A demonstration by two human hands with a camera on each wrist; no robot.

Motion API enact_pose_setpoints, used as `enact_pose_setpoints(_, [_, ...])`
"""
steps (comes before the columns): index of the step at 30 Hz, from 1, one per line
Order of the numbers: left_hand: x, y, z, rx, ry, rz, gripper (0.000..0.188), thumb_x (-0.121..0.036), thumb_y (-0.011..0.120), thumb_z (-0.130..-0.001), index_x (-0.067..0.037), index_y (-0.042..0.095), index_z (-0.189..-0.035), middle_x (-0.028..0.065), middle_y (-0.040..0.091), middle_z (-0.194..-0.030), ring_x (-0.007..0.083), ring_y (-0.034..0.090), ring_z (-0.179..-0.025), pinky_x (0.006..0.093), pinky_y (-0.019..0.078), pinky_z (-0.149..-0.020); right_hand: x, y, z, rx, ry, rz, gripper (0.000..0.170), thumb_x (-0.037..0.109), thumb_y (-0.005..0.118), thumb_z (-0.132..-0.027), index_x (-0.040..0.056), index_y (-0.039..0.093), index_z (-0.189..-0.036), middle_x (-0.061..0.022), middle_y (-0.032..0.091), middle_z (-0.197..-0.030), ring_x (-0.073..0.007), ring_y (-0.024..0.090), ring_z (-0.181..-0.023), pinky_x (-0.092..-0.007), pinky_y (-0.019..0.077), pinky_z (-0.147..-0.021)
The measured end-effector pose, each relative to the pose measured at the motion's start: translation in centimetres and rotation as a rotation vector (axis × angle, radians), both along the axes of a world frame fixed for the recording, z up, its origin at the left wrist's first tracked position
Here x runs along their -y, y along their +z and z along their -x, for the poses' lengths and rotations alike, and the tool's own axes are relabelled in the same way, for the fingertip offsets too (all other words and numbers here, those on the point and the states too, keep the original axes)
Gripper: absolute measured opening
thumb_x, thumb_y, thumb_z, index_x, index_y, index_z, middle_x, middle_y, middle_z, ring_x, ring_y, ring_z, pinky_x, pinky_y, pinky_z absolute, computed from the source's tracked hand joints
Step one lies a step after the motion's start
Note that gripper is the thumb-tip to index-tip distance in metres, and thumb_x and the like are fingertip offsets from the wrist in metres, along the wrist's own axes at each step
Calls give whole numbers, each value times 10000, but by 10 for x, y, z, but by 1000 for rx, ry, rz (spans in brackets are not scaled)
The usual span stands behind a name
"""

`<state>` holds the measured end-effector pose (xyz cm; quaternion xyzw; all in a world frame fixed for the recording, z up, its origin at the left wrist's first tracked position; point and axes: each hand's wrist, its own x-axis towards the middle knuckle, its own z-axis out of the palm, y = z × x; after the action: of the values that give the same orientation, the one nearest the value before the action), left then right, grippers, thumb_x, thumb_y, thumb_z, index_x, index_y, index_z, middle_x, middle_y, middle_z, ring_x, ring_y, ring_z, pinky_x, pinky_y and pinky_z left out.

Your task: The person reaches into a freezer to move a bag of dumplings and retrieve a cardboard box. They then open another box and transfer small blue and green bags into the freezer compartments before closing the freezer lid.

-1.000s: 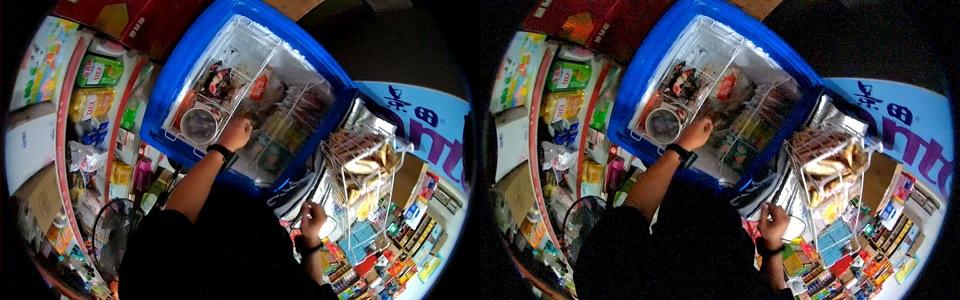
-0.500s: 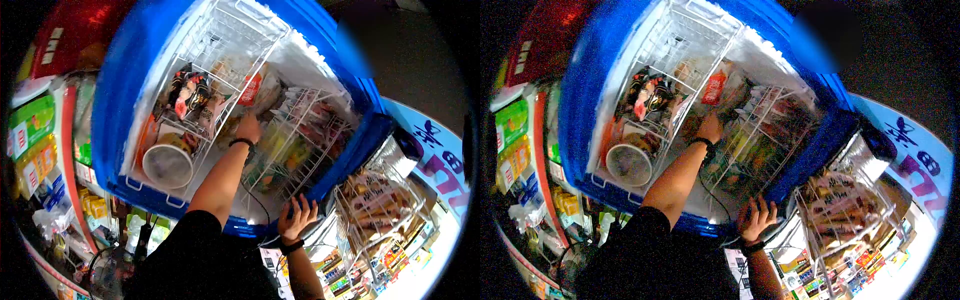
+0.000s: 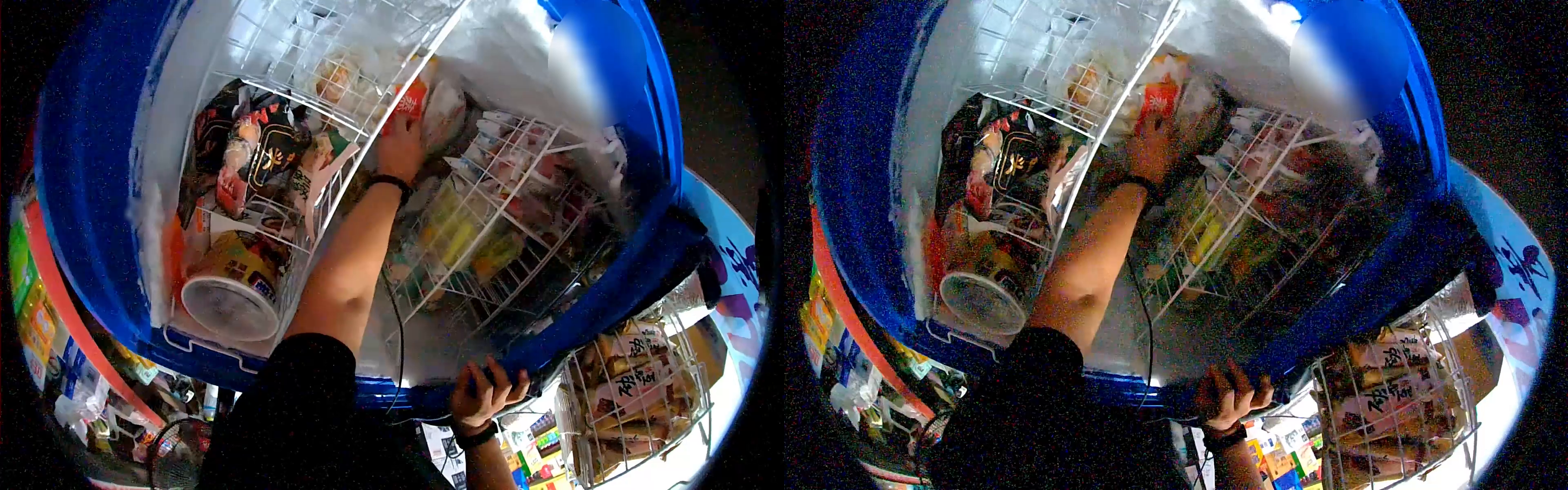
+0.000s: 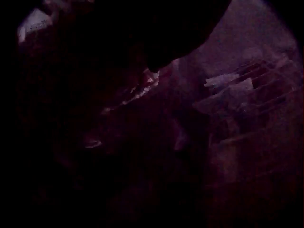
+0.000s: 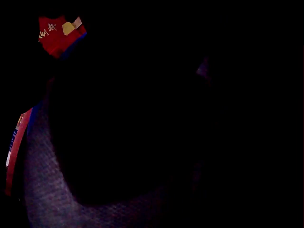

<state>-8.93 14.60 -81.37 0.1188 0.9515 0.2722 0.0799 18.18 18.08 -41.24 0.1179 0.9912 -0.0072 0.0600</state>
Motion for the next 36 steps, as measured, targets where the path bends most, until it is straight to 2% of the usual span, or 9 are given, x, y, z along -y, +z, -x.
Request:
enact_pose_setpoints(5, [25,-5,-30,21,-51,-5,358,-189,688,-888,-127,668,-1240,165,606,-1223,359,697,-927,487,584,-799,-1,1,2,9,32,-32,74,157,739,-902,176,708,-967,-65,657,-1203,-399,367,-1397,-599,234,-1165])
enact_pose_setpoints(8, [50,10,-40,785,-166,-42,451,-280,574,-974,-51,587,-1363,237,550,-1437,424,580,-1261,583,458,-1065,-3,3,13,45,118,-51,66,199,742,-909,175,702,-957,-63,656,-1193,-400,362,-1398,-606,235,-1166])
enact_pose_setpoints(12, [58,-50,-101,290,-505,32,572,-253,561,-956,-2,501,-1466,257,512,-1501,409,466,-1403,534,302,-1222,-1,6,24,42,167,-51,67,147,723,-872,156,670,-912,-85,664,-1133,-371,444,-1317,-622,246,-1160])
enact_pose_setpoints(14, [51,-81,-126,272,-533,31,619,-244,551,-951,17,459,-1505,257,484,-1534,398,420,-1448,513,222,-1273,0,3,22,46,165,-65,68,119,699,-858,148,649,-892,-98,665,-1089,-346,493,-1263,-633,249,-1158])
enact_pose_setpoints(15, [40,-88,-128,329,-529,181,438,-158,506,-977,-20,591,-1384,174,617,-1389,341,562,-1301,505,399,-1157,0,1,20,48,158,-76,66,109,683,-855,145,637,-886,-104,663,-1065,-330,515,-1235,-640,247,-1158])
enact_pose_setpoints(16, [40,-90,-137,115,-390,142,471,-163,515,-977,-4,551,-1418,163,600,-1408,335,549,-1316,504,395,-1160,-1,1,11,50,117,-89,63,101,667,-857,142,628,-884,-106,659,-1041,-316,539,-1202,-647,243,-1160])
enact_pose_setpoints(20, [50,-83,-175,239,80,-48,492,-374,588,-986,-141,573,-1419,163,660,-1255,351,606,-1236,571,477,-1021,-2,1,10,102,165,-69,70,98,647,-869,143,609,-906,-113,630,-1009,-304,594,-1088,-661,249,-1160])
enact_pose_setpoints(24, [53,-95,-209,701,338,-292,523,-377,617,-965,-132,574,-1424,183,644,-1303,377,595,-1254,562,458,-1058,6,-3,16,68,126,-95,45,116,631,-904,153,622,-928,-120,613,-1103,-374,476,-1280,-688,225,-1165])
enact_pose_setpoints(36, [88,-122,-226,860,482,-280,587,-381,677,-927,-109,567,-1435,188,610,-1370,378,564,-1301,537,450,-1090,-2,1,1,102,109,-115,43,97,608,-885,117,623,-920,-168,607,-1148,-379,471,-1285,-711,210,-1158])
